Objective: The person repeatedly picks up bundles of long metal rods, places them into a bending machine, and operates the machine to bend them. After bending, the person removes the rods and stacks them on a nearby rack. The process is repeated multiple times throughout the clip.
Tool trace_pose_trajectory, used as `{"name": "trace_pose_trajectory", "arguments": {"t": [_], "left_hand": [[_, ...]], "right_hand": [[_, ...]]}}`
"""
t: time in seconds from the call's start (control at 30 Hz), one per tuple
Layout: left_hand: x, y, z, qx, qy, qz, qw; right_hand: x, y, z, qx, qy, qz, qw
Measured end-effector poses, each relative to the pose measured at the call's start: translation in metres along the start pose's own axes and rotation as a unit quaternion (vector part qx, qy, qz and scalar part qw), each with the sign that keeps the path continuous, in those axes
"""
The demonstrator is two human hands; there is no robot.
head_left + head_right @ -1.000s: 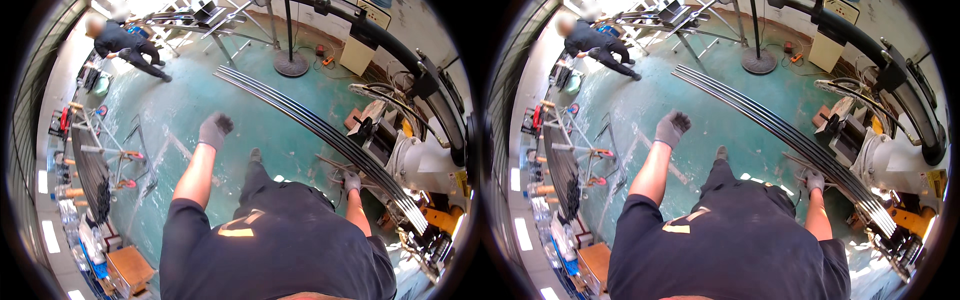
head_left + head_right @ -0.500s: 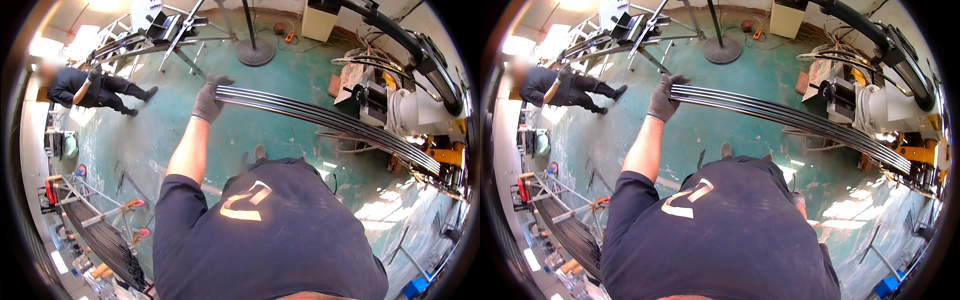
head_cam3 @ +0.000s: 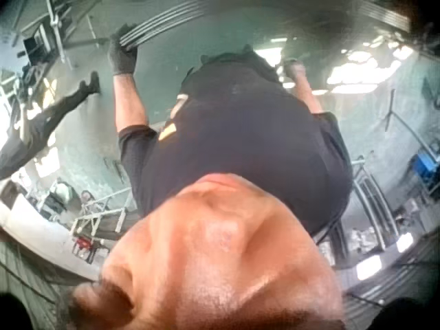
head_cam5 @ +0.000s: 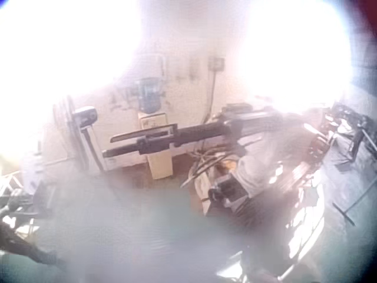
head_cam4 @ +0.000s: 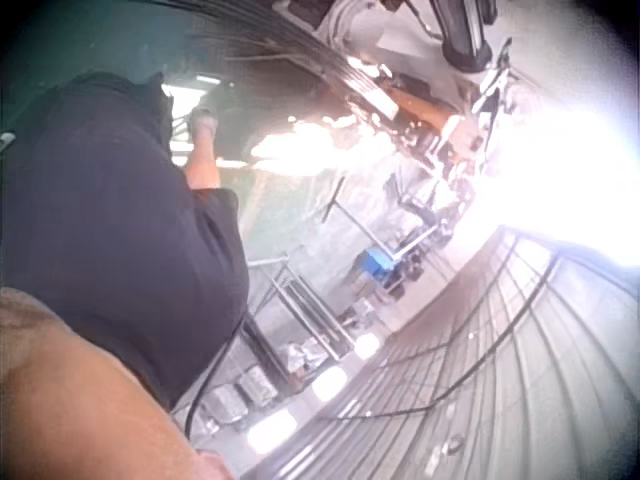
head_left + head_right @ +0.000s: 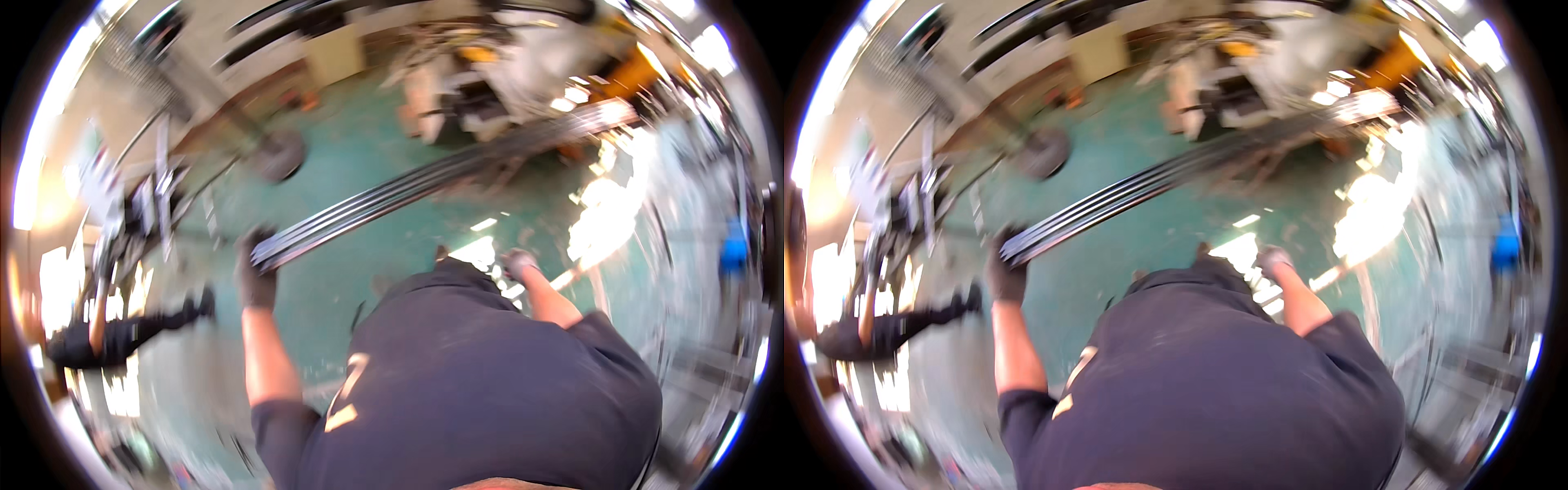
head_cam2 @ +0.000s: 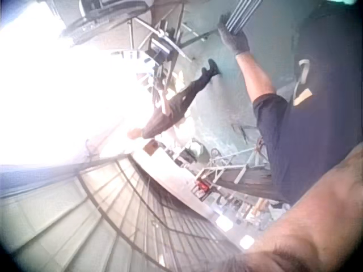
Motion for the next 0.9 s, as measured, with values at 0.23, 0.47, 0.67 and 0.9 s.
{"name": "trace_pose_trajectory", "arguments": {"t": [0.23,0.47,0.67,0.9], "left_hand": [[-0.004,0.015,-0.003,0.046,-0.042,-0.066,0.996],[-0.014,0.029,-0.013,0.047,-0.035,-0.1,0.993],[-0.012,0.041,-0.034,-0.152,0.002,-0.06,0.987],[-0.045,0.073,-0.138,-0.223,0.02,0.233,0.946]], "right_hand": [[-0.032,0.024,-0.052,0.031,0.022,0.07,0.997],[-0.085,0.041,-0.072,-0.024,0.042,0.073,0.996],[-0.057,0.026,0.003,-0.107,0.052,0.043,0.992],[-0.05,0.064,0.104,0.075,0.027,0.065,0.995]]}}
Point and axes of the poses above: each hand's wrist, its own x-axis towards the middle knuckle, its own y-axis out of the back of the hand, z = x × y, the point moved 5 cm from there along x, towards the middle knuckle, and after that the axes turned 11 degrees about y, right-handed, at the moved point
